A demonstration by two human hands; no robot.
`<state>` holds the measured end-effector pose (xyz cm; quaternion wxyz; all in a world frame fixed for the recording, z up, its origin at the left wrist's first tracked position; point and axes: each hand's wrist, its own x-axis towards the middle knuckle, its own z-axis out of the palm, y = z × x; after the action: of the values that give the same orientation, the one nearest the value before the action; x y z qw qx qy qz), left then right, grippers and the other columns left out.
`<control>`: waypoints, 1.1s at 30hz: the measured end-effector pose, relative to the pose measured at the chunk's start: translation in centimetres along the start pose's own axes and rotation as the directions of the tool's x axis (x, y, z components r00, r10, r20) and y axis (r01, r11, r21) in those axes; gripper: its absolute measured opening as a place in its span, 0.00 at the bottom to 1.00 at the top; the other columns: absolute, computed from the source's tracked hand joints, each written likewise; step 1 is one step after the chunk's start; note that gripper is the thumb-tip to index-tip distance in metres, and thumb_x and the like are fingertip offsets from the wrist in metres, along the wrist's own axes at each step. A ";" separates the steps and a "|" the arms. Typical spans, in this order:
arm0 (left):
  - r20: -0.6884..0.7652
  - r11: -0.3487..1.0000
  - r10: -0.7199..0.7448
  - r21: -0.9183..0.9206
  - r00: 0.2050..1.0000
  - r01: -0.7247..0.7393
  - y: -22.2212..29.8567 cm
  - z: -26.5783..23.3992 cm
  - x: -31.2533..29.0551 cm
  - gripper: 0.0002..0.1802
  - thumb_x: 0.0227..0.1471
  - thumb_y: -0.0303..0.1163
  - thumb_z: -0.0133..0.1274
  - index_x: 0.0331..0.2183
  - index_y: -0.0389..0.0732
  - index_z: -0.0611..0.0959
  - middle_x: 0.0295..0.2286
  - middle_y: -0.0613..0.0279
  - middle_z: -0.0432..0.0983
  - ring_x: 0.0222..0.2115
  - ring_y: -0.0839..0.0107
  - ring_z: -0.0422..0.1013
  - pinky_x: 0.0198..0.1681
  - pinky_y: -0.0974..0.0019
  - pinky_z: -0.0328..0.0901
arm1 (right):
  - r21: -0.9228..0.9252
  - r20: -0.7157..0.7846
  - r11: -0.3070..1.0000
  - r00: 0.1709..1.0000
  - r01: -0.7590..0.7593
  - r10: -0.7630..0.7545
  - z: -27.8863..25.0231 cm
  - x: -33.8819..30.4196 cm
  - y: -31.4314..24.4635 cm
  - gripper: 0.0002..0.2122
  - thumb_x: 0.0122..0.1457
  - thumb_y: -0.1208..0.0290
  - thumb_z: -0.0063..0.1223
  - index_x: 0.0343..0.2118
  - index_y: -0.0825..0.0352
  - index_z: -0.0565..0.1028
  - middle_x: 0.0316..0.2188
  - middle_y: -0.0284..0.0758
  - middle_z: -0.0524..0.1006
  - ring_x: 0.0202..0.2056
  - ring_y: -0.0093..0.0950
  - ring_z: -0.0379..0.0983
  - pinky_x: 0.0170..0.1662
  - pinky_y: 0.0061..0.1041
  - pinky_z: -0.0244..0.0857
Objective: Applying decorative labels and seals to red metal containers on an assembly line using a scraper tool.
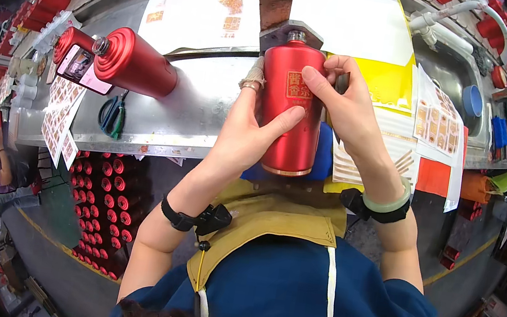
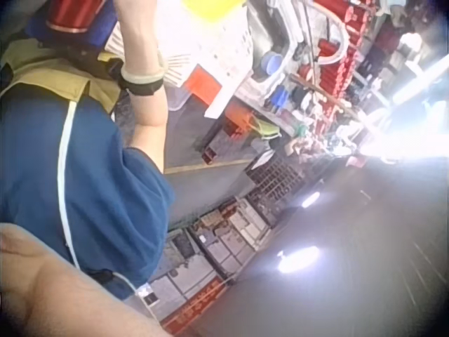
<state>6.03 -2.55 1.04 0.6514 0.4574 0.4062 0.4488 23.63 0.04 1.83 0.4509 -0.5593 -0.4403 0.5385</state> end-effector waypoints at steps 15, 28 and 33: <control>0.038 0.992 -0.030 -0.119 0.999 0.034 0.3 -0.6 0.1 0.43 0.60 0.34 0.62 0.66 0.32 0.58 0.57 0.49 0.68 0.60 0.65 0.66 0.63 0.59 0.62 | 0.043 0.016 0.999 0.999 0.031 -0.032 -0.1 0.2 0.1 0.18 0.59 0.62 0.69 0.42 0.68 0.72 0.30 0.23 0.64 0.31 0.14 0.60 0.34 0.15 0.59; 0.042 0.998 -0.049 -0.039 0.998 0.051 -0.3 -1.2 0.1 0.46 0.57 0.32 0.64 0.67 0.32 0.56 0.61 0.47 0.62 0.62 0.62 0.62 0.65 0.57 0.60 | -0.003 -0.004 0.998 0.998 0.065 -0.065 0.4 0.0 0.1 0.20 0.57 0.64 0.71 0.43 0.69 0.71 0.29 0.24 0.64 0.29 0.13 0.60 0.29 0.16 0.60; 0.019 0.998 -0.047 -0.029 0.999 0.048 0.0 -0.8 -0.2 0.43 0.58 0.29 0.63 0.67 0.31 0.58 0.61 0.51 0.64 0.62 0.65 0.63 0.66 0.59 0.57 | -0.023 -0.005 0.999 0.999 0.043 -0.043 0.5 -0.1 -0.3 0.20 0.57 0.64 0.71 0.42 0.69 0.71 0.29 0.24 0.64 0.29 0.14 0.60 0.29 0.16 0.60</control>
<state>5.17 -2.55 0.88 0.6723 0.4418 0.4044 0.4351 23.16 0.03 2.13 0.4572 -0.5563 -0.4570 0.5222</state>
